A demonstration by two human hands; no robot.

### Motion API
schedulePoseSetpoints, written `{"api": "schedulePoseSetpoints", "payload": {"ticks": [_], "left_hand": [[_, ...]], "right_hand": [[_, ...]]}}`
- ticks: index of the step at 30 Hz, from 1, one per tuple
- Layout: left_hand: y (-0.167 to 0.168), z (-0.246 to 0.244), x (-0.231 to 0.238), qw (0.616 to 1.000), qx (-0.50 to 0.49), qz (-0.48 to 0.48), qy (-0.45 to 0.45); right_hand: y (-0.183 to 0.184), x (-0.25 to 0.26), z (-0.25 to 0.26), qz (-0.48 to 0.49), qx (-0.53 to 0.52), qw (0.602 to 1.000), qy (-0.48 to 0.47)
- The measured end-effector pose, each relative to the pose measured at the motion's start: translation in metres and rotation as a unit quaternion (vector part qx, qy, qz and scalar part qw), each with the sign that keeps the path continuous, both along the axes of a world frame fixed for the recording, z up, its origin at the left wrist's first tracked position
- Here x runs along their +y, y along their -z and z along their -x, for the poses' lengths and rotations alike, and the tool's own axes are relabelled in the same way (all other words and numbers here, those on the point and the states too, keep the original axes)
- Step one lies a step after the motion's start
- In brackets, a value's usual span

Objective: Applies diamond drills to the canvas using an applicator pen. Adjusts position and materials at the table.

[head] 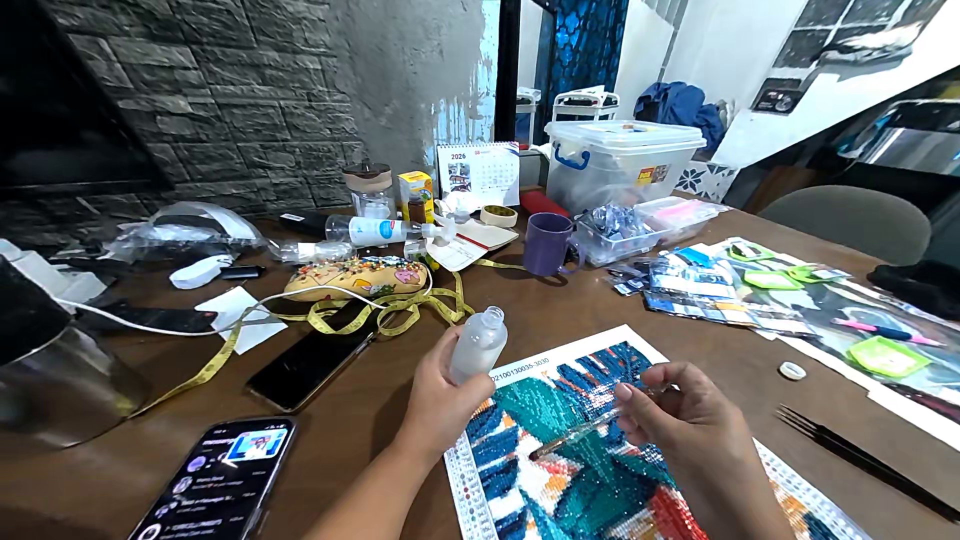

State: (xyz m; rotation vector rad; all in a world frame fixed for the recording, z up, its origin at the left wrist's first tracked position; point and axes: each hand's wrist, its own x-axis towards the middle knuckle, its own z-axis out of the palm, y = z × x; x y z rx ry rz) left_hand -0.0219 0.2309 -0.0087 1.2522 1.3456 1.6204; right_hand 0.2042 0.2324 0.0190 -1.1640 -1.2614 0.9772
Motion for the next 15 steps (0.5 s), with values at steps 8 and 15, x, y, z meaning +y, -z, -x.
{"api": "schedulePoseSetpoints", "payload": {"ticks": [8, 15], "left_hand": [[0.0004, -0.0001, 0.0003, 1.000, 0.002, -0.003, 0.001], [-0.0001, -0.0002, 0.0001, 1.000, 0.007, 0.000, -0.003]], "right_hand": [[0.0010, -0.0001, 0.0008, -0.013, -0.034, 0.999, 0.003], [0.0000, -0.0003, -0.0023, -0.010, -0.040, 0.999, 0.006]]}}
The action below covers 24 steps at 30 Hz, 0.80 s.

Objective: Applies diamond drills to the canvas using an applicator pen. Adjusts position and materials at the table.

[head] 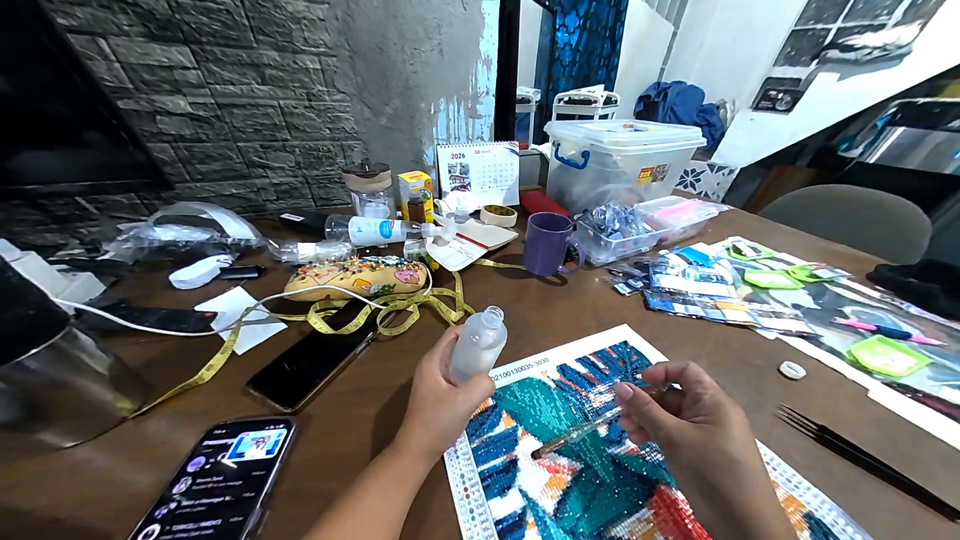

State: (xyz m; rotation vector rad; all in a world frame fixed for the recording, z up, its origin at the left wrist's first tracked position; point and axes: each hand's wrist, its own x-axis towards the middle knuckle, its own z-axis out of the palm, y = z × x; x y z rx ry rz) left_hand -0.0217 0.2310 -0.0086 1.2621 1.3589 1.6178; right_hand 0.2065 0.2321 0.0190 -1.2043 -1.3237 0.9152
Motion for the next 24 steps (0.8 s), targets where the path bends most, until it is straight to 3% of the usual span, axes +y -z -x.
{"api": "schedulePoseSetpoints", "payload": {"ticks": [8, 13, 24], "left_hand": [[0.001, 0.001, 0.001, 1.000, 0.000, 0.000, 0.002], [0.000, 0.000, 0.000, 1.000, 0.000, 0.001, 0.001], [0.000, 0.000, 0.000, 1.000, 0.000, 0.003, 0.000]], "right_hand": [[-0.001, 0.004, -0.009, 0.004, 0.012, 1.000, 0.028], [-0.003, 0.000, 0.001, 0.017, 0.050, 0.999, -0.004], [0.000, 0.003, -0.002, 0.016, 0.015, 1.000, 0.009]]}}
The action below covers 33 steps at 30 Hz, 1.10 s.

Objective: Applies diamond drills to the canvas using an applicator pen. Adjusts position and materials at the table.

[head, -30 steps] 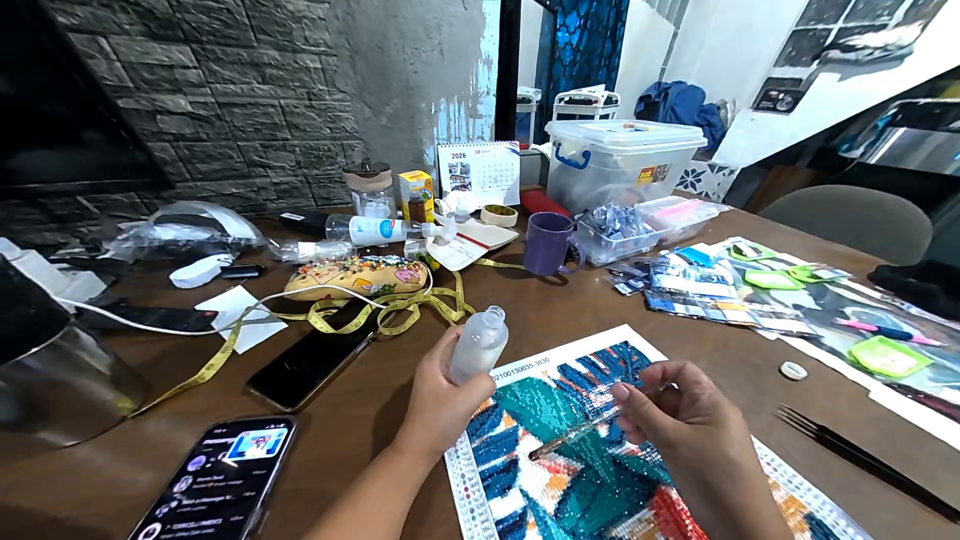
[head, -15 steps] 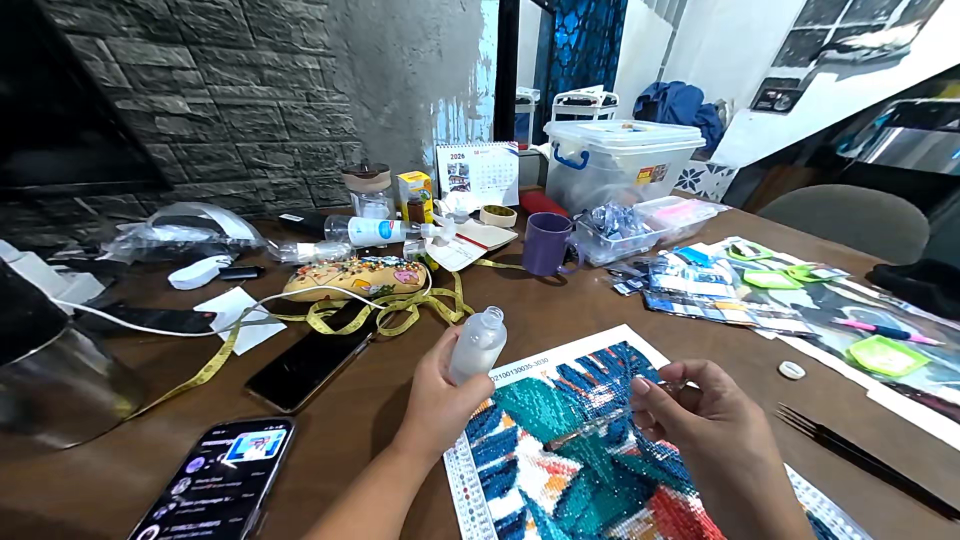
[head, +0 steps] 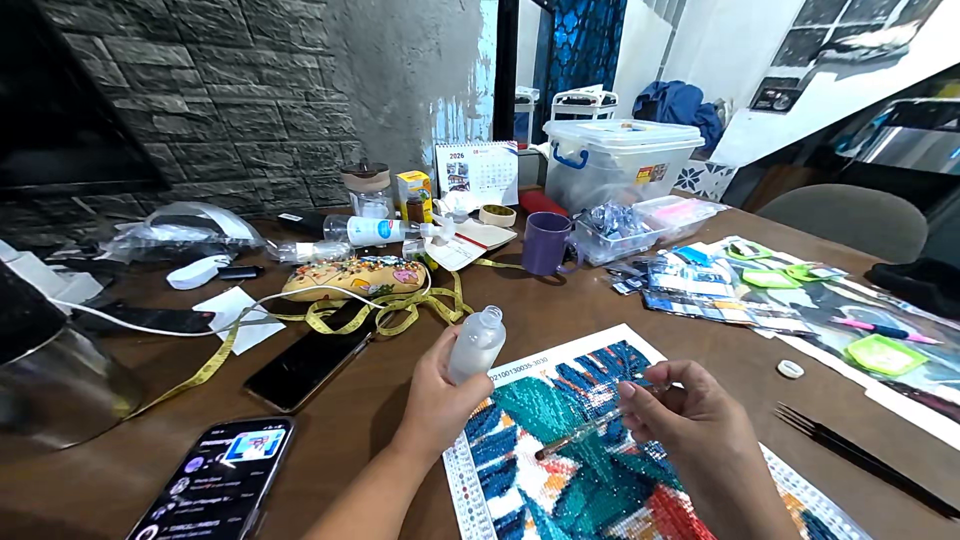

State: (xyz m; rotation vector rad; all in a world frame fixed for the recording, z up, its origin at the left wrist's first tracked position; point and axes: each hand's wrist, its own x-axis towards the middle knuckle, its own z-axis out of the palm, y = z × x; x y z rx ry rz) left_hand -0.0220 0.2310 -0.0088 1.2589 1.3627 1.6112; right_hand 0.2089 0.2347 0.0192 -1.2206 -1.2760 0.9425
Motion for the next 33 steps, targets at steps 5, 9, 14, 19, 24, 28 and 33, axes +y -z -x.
{"api": "schedulePoseSetpoints", "payload": {"ticks": [5, 9, 14, 19, 24, 28, 33], "left_hand": [[0.000, 0.000, 0.000, 1.000, 0.001, 0.001, -0.001], [0.001, 0.000, 0.000, 1.000, 0.013, -0.003, -0.004], [0.000, -0.001, 0.000, 1.000, 0.011, -0.003, -0.006], [-0.001, -0.001, -0.001, 1.000, 0.009, -0.003, -0.009], [-0.001, -0.001, 0.000, 1.000, 0.011, -0.005, -0.009], [0.000, 0.000, 0.000, 1.000, 0.015, -0.005, -0.008], [0.000, 0.000, 0.000, 1.000, 0.011, -0.004, -0.008]], "right_hand": [[-0.001, -0.001, 0.003, 0.007, 0.044, 0.999, -0.014], [0.000, -0.002, 0.007, 0.005, 0.009, 1.000, -0.017], [0.003, 0.004, -0.002, -0.008, -0.003, 1.000, 0.000], [0.003, 0.007, -0.015, -0.020, -0.030, 0.999, 0.033], [-0.001, 0.006, -0.019, -0.036, -0.015, 0.998, 0.053], [-0.001, -0.001, -0.008, -0.039, 0.010, 0.999, 0.007], [0.002, -0.002, -0.004, -0.056, -0.021, 0.998, -0.013]]}}
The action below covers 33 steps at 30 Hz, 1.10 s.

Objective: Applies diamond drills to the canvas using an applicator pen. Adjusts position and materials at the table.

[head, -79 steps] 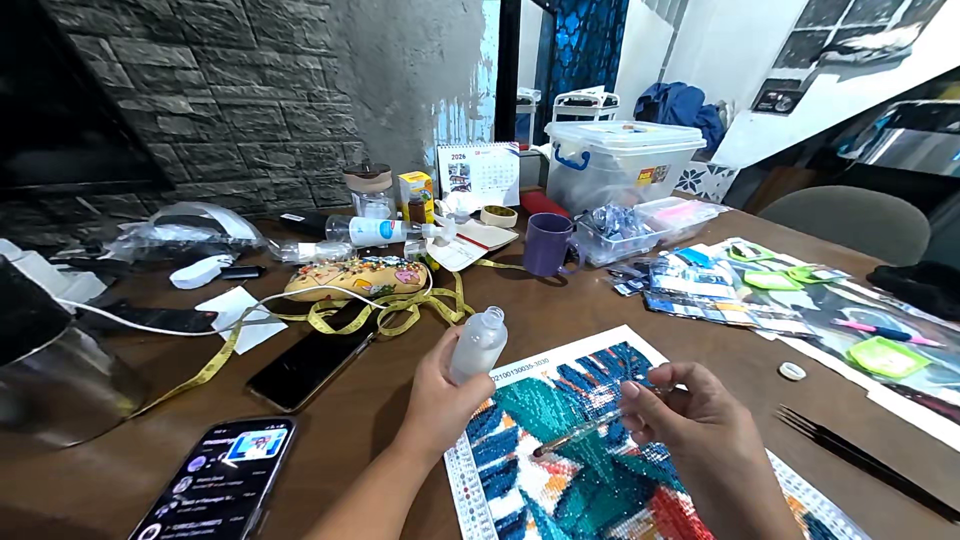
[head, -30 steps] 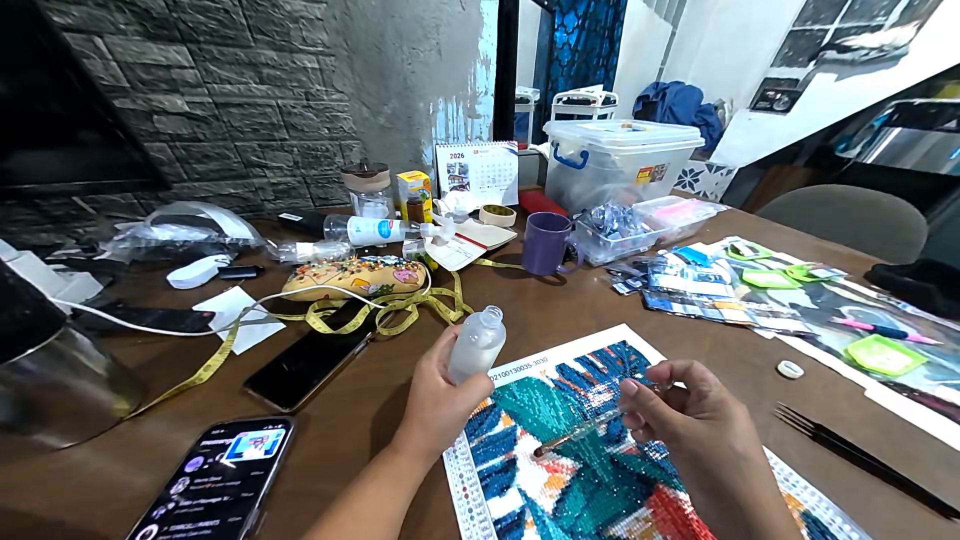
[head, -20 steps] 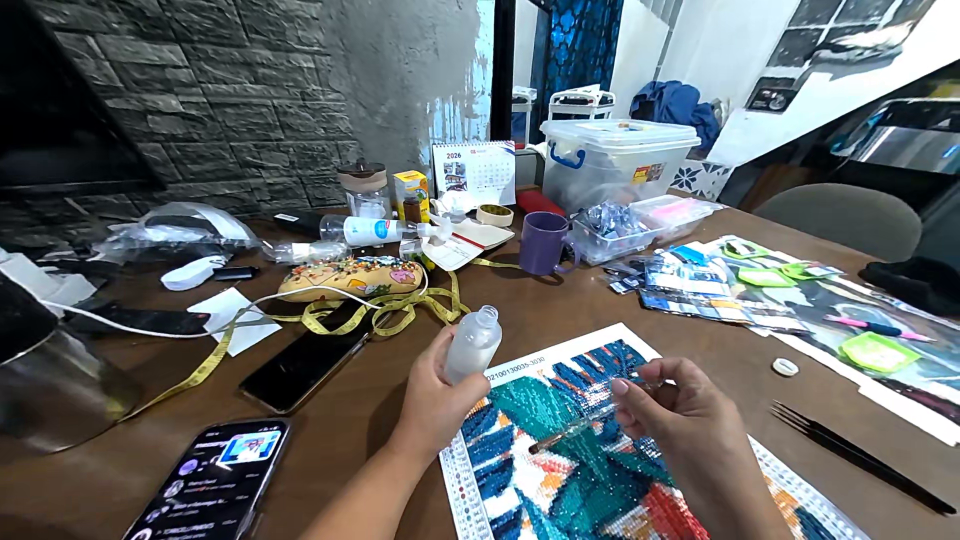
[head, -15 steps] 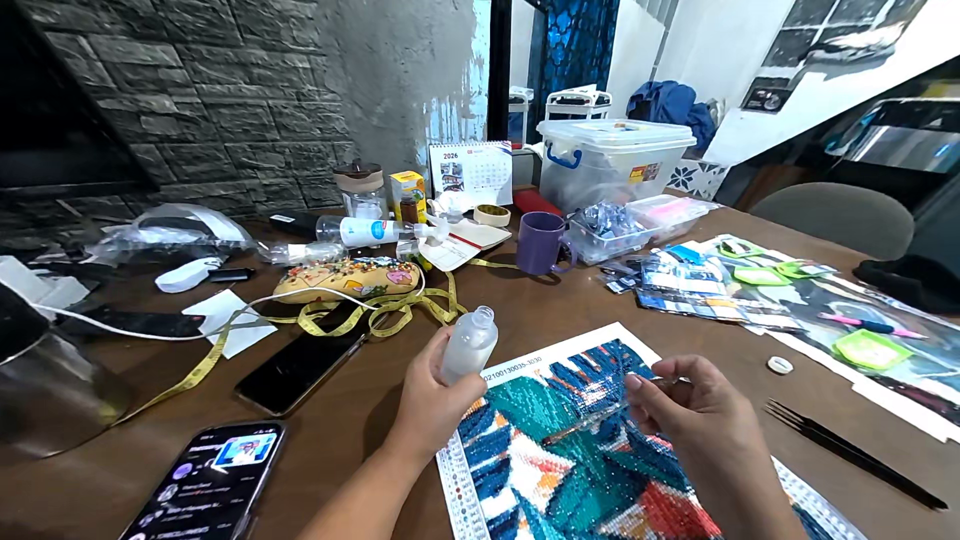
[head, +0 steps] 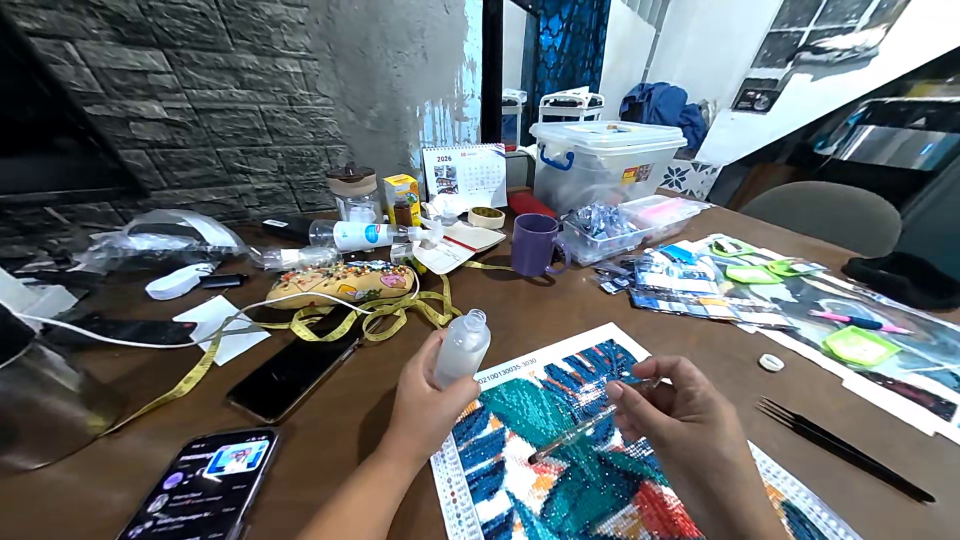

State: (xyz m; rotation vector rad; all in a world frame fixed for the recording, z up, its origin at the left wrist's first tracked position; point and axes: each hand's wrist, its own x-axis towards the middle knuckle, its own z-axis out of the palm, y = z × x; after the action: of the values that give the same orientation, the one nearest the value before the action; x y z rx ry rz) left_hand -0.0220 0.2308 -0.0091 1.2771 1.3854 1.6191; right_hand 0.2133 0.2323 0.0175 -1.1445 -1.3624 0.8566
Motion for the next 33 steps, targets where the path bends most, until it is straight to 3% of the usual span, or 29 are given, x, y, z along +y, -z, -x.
{"api": "schedulePoseSetpoints", "payload": {"ticks": [7, 13, 21, 26, 33], "left_hand": [[0.001, 0.001, 0.001, 1.000, 0.006, -0.005, -0.001], [0.000, 0.000, 0.001, 1.000, 0.007, -0.001, -0.002], [0.001, 0.001, 0.001, 1.000, 0.007, -0.001, -0.003], [0.001, 0.000, 0.001, 1.000, 0.009, -0.006, -0.005], [0.001, 0.000, 0.001, 1.000, 0.010, -0.008, -0.006]], "right_hand": [[0.001, 0.008, -0.015, -0.005, -0.030, 0.998, 0.051], [-0.002, 0.005, -0.007, 0.027, 0.022, 0.999, 0.032], [0.002, 0.007, -0.015, -0.002, -0.027, 0.998, 0.061], [-0.003, 0.001, -0.011, 0.008, 0.016, 0.999, 0.035], [0.001, 0.004, -0.019, -0.030, -0.046, 0.997, 0.055]]}}
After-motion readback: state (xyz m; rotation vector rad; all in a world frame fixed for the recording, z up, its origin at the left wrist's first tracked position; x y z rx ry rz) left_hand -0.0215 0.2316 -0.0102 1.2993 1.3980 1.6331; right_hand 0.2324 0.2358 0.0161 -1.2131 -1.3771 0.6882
